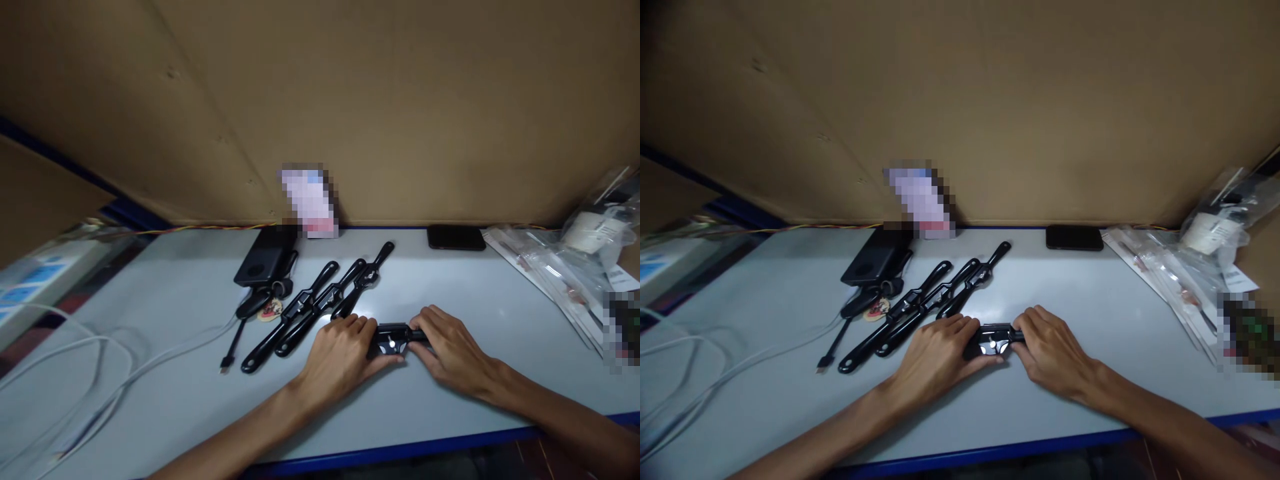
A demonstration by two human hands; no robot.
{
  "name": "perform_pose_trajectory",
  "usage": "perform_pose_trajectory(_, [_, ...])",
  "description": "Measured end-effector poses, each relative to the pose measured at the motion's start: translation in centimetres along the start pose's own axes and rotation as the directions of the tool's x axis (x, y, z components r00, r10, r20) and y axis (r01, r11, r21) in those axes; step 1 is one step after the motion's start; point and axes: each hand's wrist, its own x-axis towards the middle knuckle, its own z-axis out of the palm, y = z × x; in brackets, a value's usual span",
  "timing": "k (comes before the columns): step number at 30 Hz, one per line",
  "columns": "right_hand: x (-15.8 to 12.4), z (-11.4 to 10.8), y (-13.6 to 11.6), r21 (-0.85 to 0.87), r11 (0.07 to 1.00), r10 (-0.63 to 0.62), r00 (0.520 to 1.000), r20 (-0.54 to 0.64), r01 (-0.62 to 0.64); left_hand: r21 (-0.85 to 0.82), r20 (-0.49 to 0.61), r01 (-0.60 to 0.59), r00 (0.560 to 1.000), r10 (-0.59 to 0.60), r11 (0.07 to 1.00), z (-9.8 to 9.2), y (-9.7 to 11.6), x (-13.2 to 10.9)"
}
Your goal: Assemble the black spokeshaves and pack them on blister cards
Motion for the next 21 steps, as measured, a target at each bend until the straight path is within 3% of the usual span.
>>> perform_pose_trajectory(10, [0.3, 0.1, 0.7, -0.173, 0.961, -0.229, 0.971, -0.069, 0.215, 0.017, 0.116, 0.032, 0.993, -0.034, 0.999, 0.0, -0.4, 0.0])
perform_pose_trajectory(21, [0.4, 0.2, 1.3, -0.089, 0.98, -0.184, 0.981, -0.061, 0.178, 0.044, 0.031, -0.044, 0.999, 0.043, 0.998, 0.7, -0.2, -0.4])
